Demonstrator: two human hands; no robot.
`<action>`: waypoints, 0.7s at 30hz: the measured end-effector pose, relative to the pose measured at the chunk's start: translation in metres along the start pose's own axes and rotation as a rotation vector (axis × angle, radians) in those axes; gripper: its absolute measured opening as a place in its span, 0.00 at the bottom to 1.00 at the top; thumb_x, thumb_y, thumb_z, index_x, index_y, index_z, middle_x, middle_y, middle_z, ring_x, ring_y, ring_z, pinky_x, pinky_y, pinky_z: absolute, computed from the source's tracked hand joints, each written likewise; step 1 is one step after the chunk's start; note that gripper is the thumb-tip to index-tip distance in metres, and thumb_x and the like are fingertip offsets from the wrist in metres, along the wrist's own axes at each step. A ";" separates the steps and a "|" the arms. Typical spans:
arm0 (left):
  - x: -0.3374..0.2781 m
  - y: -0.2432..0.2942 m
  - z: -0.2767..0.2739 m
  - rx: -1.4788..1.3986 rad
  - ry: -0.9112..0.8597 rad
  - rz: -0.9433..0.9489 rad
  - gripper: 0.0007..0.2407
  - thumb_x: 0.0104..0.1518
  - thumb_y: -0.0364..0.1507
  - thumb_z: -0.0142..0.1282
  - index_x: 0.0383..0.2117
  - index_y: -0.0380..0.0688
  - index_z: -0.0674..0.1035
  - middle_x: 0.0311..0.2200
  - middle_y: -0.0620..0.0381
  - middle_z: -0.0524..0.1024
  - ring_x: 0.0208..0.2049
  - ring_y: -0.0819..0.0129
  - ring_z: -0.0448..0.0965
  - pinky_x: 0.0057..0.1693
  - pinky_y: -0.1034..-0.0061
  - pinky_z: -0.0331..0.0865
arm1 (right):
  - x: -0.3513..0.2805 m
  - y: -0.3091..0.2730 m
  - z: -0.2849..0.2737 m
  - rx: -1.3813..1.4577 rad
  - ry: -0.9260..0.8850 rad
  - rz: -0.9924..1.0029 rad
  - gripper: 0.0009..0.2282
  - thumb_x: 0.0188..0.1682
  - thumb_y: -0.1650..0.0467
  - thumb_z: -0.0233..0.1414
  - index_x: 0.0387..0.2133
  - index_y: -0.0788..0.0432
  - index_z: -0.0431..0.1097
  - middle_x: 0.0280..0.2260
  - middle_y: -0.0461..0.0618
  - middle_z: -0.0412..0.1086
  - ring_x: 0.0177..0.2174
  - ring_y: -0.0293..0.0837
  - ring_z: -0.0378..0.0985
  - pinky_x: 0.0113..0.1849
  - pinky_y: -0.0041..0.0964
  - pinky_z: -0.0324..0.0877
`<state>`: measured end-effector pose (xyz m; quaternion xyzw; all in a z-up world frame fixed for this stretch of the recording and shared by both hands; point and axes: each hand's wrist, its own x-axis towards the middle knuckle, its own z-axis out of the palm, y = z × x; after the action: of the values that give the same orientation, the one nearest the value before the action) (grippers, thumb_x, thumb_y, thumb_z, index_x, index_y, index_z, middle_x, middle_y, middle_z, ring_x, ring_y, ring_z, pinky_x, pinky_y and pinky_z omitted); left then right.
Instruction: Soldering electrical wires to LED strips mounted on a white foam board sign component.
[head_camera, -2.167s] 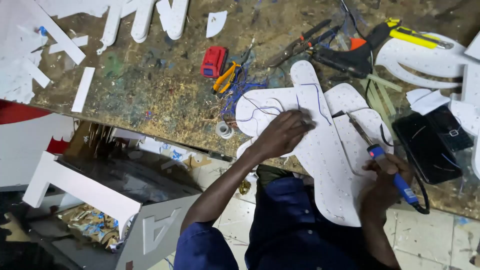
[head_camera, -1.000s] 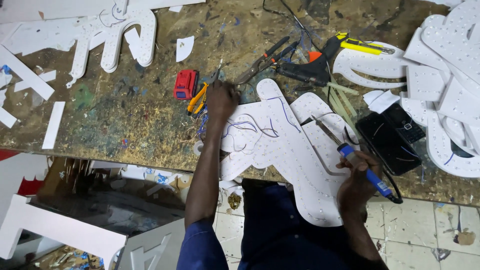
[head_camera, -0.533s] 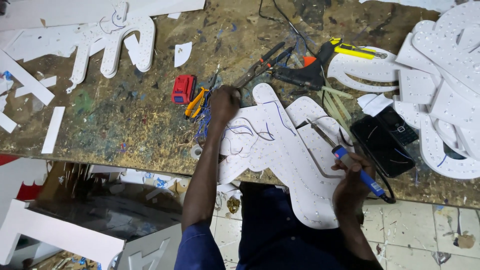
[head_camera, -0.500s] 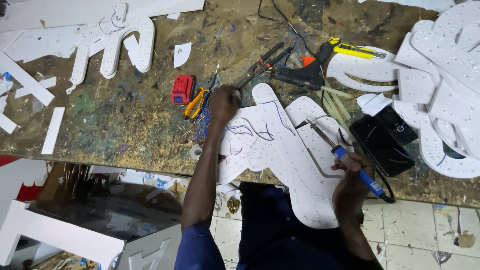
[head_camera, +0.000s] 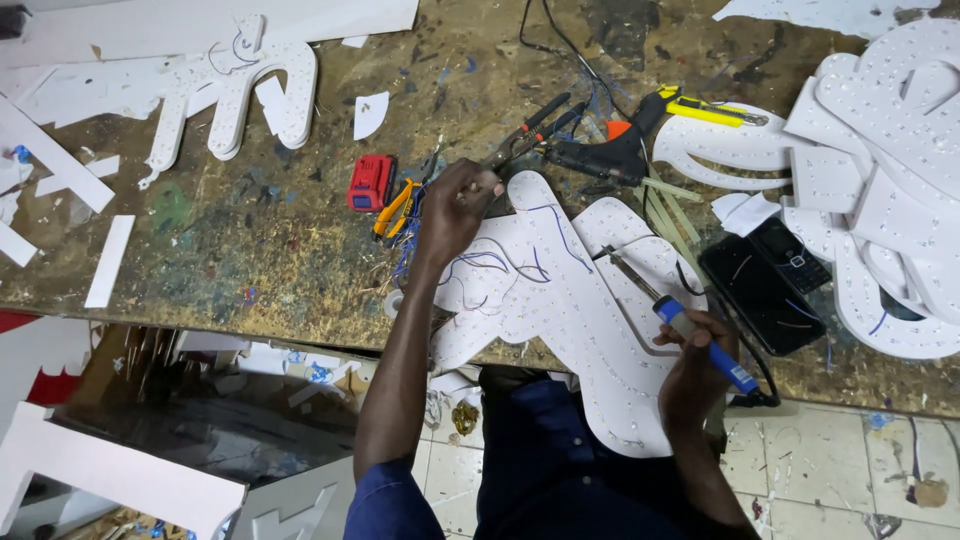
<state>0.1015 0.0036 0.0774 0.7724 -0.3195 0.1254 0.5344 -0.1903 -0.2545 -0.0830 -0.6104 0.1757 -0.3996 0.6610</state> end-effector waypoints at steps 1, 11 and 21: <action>-0.002 0.008 -0.001 -0.002 -0.001 -0.001 0.05 0.63 0.24 0.74 0.40 0.46 0.87 0.34 0.53 0.84 0.38 0.62 0.80 0.50 0.62 0.74 | -0.001 -0.003 0.000 -0.002 0.001 0.000 0.26 0.68 0.50 0.46 0.55 0.65 0.67 0.44 0.55 0.68 0.40 0.51 0.82 0.41 0.43 0.84; -0.018 0.067 0.006 -0.151 -0.034 -0.025 0.06 0.66 0.18 0.69 0.44 0.39 0.89 0.39 0.42 0.85 0.42 0.54 0.88 0.50 0.59 0.85 | 0.000 -0.039 0.012 -0.011 -0.096 -0.172 0.23 0.69 0.56 0.44 0.53 0.68 0.68 0.41 0.62 0.73 0.38 0.57 0.87 0.37 0.44 0.85; -0.051 0.069 0.047 -0.326 0.050 -0.123 0.08 0.64 0.15 0.67 0.46 0.31 0.81 0.38 0.41 0.86 0.39 0.57 0.92 0.49 0.65 0.91 | -0.008 -0.082 0.053 0.060 -0.163 -0.227 0.17 0.64 0.61 0.53 0.53 0.65 0.72 0.42 0.66 0.81 0.34 0.52 0.89 0.37 0.42 0.85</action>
<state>0.0119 -0.0364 0.0829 0.6903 -0.2742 0.0580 0.6671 -0.1827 -0.2076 0.0026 -0.6367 0.0392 -0.4257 0.6418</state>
